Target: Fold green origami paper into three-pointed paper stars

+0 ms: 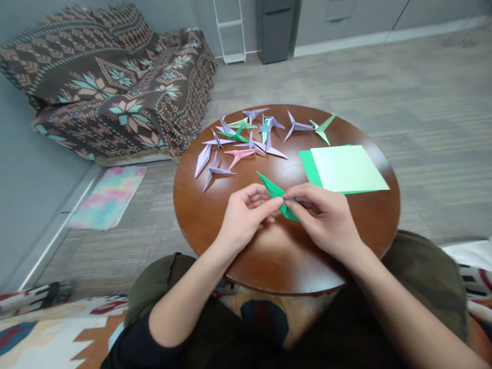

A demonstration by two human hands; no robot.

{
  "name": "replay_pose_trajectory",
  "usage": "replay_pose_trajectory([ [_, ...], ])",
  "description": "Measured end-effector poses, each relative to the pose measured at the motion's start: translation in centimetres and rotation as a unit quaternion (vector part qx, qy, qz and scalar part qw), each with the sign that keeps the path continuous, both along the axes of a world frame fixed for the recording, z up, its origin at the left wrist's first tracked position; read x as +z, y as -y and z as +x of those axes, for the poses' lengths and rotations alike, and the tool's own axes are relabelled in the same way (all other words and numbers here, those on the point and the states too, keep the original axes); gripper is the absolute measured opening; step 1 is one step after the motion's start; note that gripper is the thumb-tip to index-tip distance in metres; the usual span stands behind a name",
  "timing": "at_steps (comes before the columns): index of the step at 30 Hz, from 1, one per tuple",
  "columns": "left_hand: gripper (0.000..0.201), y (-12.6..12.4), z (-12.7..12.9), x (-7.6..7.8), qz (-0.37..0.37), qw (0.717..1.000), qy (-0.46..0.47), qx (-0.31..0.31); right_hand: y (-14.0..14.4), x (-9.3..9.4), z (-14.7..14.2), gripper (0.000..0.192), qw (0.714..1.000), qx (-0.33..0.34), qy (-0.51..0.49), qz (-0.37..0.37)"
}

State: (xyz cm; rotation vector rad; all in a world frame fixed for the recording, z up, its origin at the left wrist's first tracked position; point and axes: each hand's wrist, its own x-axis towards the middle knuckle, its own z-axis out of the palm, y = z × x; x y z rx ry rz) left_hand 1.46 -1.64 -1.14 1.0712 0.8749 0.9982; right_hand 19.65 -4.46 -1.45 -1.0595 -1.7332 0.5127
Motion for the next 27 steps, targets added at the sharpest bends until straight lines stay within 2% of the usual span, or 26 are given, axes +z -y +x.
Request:
replay_pose_trajectory([
  [4, 0.032, -0.03, -0.04, -0.04, 0.014, 1.000, -0.020, -0.002, 0.16, 0.25, -0.17, 0.015, 1.000, 0.000, -0.005, 0.000],
  [10, 0.032, -0.22, -0.12, -0.12, 0.008, 0.999, -0.031, 0.013, 0.26, 0.09, -0.19, 0.005, 0.996, 0.001, -0.047, -0.071],
  [15, 0.031, -0.02, 0.13, -0.08, 0.009, 1.000, -0.006, 0.029, 0.12, -0.14, -0.27, 0.010, 0.992, -0.004, -0.074, -0.101],
  [22, 0.025, 0.07, 0.16, -0.06, 0.013, 0.998, 0.017, 0.062, 0.16, -0.53, -0.29, 0.006, 0.996, -0.013, -0.047, -0.068],
  [27, 0.025, -0.10, -0.10, 0.02, 0.014, 0.997, 0.017, 0.079, 0.05, -0.43, -0.10, 0.007, 1.000, -0.010, 0.007, 0.000],
])
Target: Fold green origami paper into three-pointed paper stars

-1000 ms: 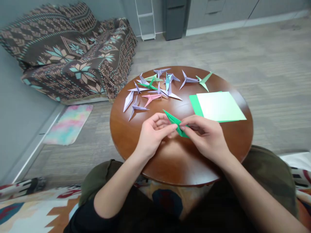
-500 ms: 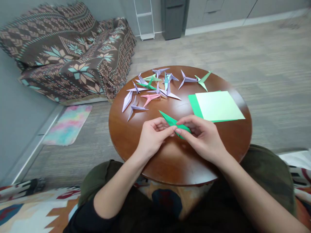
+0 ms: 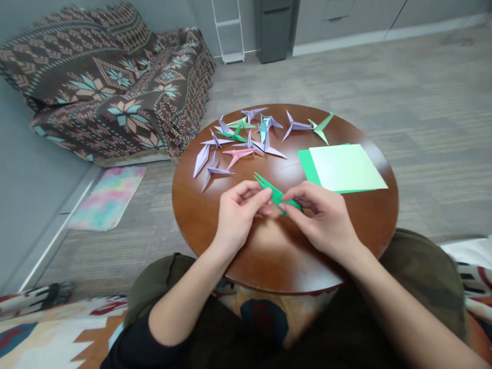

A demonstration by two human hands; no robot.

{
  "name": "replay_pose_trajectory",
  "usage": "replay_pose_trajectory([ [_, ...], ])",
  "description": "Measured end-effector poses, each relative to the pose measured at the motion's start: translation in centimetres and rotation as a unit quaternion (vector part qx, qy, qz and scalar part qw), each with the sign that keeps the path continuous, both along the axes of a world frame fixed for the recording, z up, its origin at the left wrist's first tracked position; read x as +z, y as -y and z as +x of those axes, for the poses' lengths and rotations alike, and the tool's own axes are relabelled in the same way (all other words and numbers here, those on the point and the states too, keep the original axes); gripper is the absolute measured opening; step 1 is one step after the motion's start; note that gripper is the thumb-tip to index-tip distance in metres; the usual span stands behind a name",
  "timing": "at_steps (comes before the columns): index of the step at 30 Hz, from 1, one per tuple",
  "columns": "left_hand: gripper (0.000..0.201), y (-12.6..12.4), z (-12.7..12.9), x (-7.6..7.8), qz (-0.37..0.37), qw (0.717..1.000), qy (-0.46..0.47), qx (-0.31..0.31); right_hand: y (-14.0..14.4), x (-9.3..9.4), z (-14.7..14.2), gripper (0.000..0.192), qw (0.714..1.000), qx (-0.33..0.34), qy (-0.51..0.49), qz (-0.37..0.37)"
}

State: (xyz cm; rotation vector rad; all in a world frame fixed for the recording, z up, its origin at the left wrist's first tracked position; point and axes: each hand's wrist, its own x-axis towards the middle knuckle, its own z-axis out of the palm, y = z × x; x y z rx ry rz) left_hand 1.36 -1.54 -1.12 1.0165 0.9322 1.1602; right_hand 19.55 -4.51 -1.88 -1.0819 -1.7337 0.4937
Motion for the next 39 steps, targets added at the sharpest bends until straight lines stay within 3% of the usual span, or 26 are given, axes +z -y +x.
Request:
replay_pose_trajectory([
  [6, 0.019, -0.14, -0.12, 0.03, 0.027, 0.999, 0.029, -0.022, 0.01, 0.31, 0.04, 0.010, 0.999, 0.003, 0.033, 0.036],
  [11, 0.021, -0.19, -0.06, -0.15, 0.043, 0.997, 0.043, -0.043, 0.35, 0.29, -0.07, 0.005, 1.000, 0.000, 0.001, -0.013],
  [20, 0.026, 0.16, 0.32, 0.57, -0.069, 0.987, 0.141, -0.035, 0.44, 0.27, -0.51, 0.005, 0.990, -0.001, -0.109, -0.095],
  [26, 0.029, -0.29, 0.06, 0.72, -0.069, 0.984, 0.162, 0.013, 0.54, 0.46, -0.39, 0.009, 0.992, -0.002, -0.091, -0.086],
  [31, 0.029, -0.41, -0.04, 0.41, -0.044, 0.987, 0.153, 0.026, 0.69, 0.61, -0.58, 0.007, 0.992, -0.002, -0.090, -0.090],
  [36, 0.030, -0.18, 0.08, -0.21, -0.038, 0.995, 0.073, -0.049, 0.84, 0.77, -0.72, 0.012, 0.981, -0.005, -0.141, -0.135],
  [39, 0.027, -0.11, -0.10, -0.10, -0.008, 0.998, 0.019, -0.060, 0.58, 0.90, -0.52, 0.020, 0.971, 0.016, -0.157, -0.179],
])
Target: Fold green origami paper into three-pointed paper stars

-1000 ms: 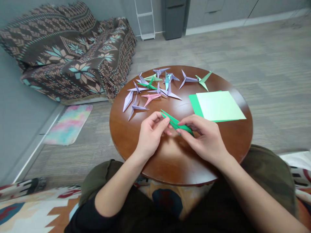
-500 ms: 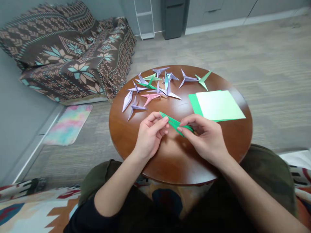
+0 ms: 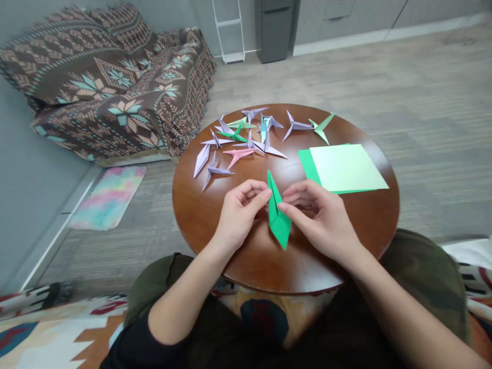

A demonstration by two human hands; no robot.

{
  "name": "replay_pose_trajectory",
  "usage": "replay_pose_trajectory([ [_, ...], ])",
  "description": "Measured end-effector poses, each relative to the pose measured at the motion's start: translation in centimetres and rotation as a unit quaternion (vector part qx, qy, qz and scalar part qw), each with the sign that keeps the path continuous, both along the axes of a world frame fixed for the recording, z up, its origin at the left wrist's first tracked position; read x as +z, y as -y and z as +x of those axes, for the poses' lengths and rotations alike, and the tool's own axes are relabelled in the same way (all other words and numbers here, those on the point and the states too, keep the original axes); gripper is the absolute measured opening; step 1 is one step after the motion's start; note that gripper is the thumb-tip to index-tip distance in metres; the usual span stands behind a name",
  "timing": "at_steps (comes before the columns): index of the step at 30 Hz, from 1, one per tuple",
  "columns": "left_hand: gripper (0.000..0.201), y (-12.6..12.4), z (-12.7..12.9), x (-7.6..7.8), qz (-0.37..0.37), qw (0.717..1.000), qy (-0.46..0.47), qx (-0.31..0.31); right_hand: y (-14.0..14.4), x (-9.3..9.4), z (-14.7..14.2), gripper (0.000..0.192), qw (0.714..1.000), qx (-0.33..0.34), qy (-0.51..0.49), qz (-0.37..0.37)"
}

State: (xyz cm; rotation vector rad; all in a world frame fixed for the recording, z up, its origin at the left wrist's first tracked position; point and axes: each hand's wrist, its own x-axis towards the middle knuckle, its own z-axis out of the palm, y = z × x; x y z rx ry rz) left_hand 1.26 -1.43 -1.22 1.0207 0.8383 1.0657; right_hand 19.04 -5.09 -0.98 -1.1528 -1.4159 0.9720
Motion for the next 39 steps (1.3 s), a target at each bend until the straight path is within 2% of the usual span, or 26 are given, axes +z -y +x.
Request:
replay_pose_trajectory([
  [4, 0.027, 0.3, -0.1, 0.6, 0.008, 0.995, -0.050, -0.089, -0.6, 0.3, 0.4, 0.028, 0.997, 0.016, -0.061, -0.044],
  [7, 0.030, 0.7, 0.1, 0.9, -0.013, 0.991, -0.032, -0.131, -0.8, 0.5, 0.4, 0.027, 0.993, 0.031, -0.090, -0.070],
  [13, 0.035, 1.0, 0.6, 0.7, -0.030, 0.995, -0.025, -0.096, -0.4, 0.7, 0.1, 0.025, 0.993, 0.014, -0.099, -0.068],
  [22, 0.035, 1.1, 0.5, 0.5, -0.059, 0.993, -0.017, -0.100, -0.3, 1.0, 0.1, 0.009, 0.996, -0.013, -0.073, -0.053],
  [26, 0.033, 1.1, 0.6, 0.6, -0.046, 0.994, -0.021, -0.101, -0.2, 1.0, -0.2, 0.007, 0.994, -0.019, -0.081, -0.064],
  [30, 0.031, 1.2, 0.7, 0.9, -0.013, 0.996, -0.049, -0.067, -0.3, 0.9, -0.2, 0.011, 0.991, -0.005, -0.102, -0.087],
  [35, 0.025, 1.6, 0.7, 1.4, 0.027, 0.996, -0.081, -0.027, -0.3, 0.9, 0.0, 0.026, 0.984, 0.035, -0.132, -0.111],
  [39, 0.023, 1.8, 0.7, 1.7, 0.044, 0.994, -0.105, -0.009, -0.4, 1.0, 0.0, 0.034, 0.981, 0.042, -0.148, -0.117],
])
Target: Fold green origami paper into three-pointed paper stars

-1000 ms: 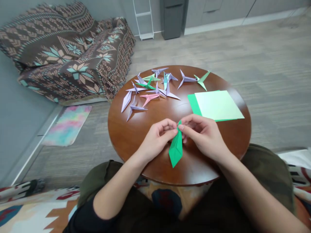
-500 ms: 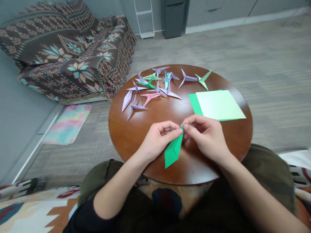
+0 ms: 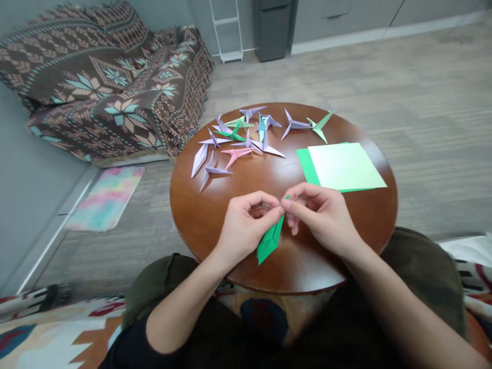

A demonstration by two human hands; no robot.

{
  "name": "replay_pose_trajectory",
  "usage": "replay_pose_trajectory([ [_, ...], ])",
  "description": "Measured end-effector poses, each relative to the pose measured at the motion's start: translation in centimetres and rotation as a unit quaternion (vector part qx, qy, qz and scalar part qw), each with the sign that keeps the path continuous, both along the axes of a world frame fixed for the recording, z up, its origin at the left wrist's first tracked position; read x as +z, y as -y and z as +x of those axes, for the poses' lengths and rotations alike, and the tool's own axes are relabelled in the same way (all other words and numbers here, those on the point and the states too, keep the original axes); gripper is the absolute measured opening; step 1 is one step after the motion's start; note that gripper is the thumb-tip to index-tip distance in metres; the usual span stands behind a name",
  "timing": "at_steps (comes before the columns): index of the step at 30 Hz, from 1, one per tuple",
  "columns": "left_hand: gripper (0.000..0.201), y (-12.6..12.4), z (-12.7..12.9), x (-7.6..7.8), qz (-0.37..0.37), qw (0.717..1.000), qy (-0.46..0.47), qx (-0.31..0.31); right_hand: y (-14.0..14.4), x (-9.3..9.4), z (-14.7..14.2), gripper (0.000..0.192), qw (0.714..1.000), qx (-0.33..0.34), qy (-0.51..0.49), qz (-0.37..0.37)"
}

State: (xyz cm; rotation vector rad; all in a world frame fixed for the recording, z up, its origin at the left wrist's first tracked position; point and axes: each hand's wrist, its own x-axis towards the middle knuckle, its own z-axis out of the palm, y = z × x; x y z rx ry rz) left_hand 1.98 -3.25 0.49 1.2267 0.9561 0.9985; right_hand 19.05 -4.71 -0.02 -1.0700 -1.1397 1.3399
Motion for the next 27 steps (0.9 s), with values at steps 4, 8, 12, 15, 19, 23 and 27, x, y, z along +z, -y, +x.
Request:
replay_pose_trajectory([
  [4, 0.023, 0.0, -0.1, 0.1, -0.003, 1.000, 0.009, -0.015, -0.1, 0.1, 0.0, 0.036, 1.000, 0.011, -0.020, 0.000],
  [8, 0.022, -0.2, -0.2, 0.0, -0.006, 0.999, 0.018, -0.027, -0.1, 0.2, 0.1, 0.037, 0.999, 0.021, -0.029, -0.004],
  [12, 0.026, -0.4, -0.3, -0.1, -0.008, 0.999, 0.010, -0.037, -0.1, 0.2, 0.2, 0.038, 0.999, 0.025, -0.032, -0.005],
  [15, 0.027, -0.6, -0.4, -0.1, -0.013, 0.999, 0.006, -0.049, -0.1, 0.2, 0.2, 0.038, 1.000, 0.017, -0.025, -0.005],
  [19, 0.025, -0.7, -0.4, 0.0, -0.025, 0.998, 0.011, -0.056, 0.0, -0.1, -0.1, 0.034, 1.000, -0.017, -0.012, 0.000],
  [23, 0.025, -0.6, -0.4, -0.1, -0.049, 0.997, -0.001, -0.052, -0.4, -0.7, 0.3, 0.029, 0.995, -0.090, -0.042, 0.016],
  [27, 0.026, -0.6, -0.3, -0.4, -0.053, 0.998, -0.001, -0.035, -0.8, -0.7, 0.9, 0.032, 0.998, -0.053, -0.025, 0.001],
])
